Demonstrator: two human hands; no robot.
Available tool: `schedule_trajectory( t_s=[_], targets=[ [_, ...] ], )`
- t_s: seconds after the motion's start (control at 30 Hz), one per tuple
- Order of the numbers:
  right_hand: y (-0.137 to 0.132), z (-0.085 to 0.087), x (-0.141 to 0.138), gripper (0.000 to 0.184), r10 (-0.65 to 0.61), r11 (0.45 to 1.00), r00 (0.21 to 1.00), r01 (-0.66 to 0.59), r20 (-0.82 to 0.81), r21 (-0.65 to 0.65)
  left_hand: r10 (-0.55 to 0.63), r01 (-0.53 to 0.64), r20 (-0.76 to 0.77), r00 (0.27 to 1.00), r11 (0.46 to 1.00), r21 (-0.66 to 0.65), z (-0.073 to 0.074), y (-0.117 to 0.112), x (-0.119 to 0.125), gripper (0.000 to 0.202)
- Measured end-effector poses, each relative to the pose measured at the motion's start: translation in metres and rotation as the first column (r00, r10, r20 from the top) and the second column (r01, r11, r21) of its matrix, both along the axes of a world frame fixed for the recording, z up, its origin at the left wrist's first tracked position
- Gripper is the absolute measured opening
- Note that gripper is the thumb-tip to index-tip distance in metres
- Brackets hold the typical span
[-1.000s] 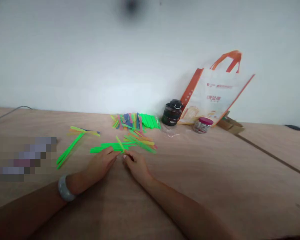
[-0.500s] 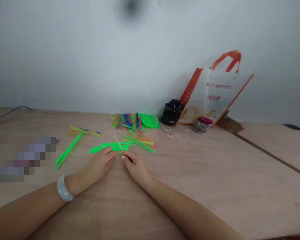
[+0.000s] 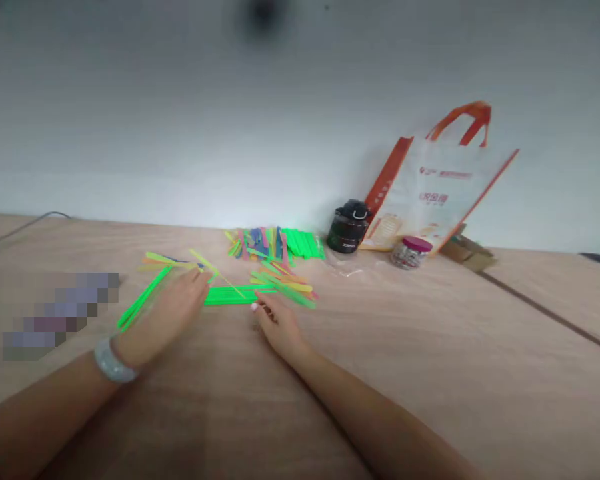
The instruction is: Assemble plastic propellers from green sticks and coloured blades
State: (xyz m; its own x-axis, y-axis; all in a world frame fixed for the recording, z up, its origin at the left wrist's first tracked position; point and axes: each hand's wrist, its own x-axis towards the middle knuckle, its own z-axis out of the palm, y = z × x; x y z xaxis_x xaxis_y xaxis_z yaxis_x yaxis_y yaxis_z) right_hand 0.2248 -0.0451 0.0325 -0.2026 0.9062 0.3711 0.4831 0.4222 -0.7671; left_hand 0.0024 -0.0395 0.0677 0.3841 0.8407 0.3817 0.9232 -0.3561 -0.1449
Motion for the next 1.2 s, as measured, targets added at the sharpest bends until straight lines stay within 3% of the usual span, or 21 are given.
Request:
schedule_trajectory(
  t_s=[0.13,0.2,0.53,0.63,0.77,0.9,1.03,1.2],
  targets=[
    [0.002,0.001,0.003,0.033,-0.013,0.997,0.997,0.007,0.082,0.071,0.300,-0.299,0.009,0.954,0.952,-0.062,0.003,0.022,-0.043,0.027],
    [0.003,0.001,0.004,0.032,-0.017,0.994,0.994,0.005,0.111,0.105,0.372,-0.371,0.002,0.928,0.925,-0.080,-0.001,0.030,-0.059,0.028],
    [0.028,0.000,0.036,0.027,-0.165,0.951,0.960,0.094,0.227,0.294,0.373,-0.374,-0.033,0.927,0.925,-0.059,-0.014,0.045,-0.083,0.026],
    [0.039,-0.001,0.051,0.026,-0.264,0.906,0.905,0.113,0.335,0.409,0.308,-0.307,-0.013,0.951,0.952,0.011,-0.013,0.043,-0.075,0.025],
    [0.048,-0.006,0.060,0.026,-0.333,0.893,0.812,0.108,0.480,0.437,-0.008,0.006,0.073,0.997,1.000,0.026,-0.014,0.030,-0.042,0.026],
    [0.050,-0.010,0.058,0.026,-0.311,0.906,0.778,0.070,0.546,0.417,-0.252,0.264,0.154,0.955,0.963,-0.059,-0.025,0.019,-0.006,0.036],
    [0.049,-0.011,0.055,0.024,-0.307,0.921,0.747,0.077,0.590,0.381,-0.313,0.348,0.215,0.925,0.926,-0.145,-0.035,0.019,0.006,0.034],
    [0.046,-0.009,0.053,0.019,-0.286,0.939,0.730,0.085,0.620,0.333,-0.358,0.403,0.241,0.902,0.900,-0.169,-0.035,0.016,0.005,0.022]
  ],
)
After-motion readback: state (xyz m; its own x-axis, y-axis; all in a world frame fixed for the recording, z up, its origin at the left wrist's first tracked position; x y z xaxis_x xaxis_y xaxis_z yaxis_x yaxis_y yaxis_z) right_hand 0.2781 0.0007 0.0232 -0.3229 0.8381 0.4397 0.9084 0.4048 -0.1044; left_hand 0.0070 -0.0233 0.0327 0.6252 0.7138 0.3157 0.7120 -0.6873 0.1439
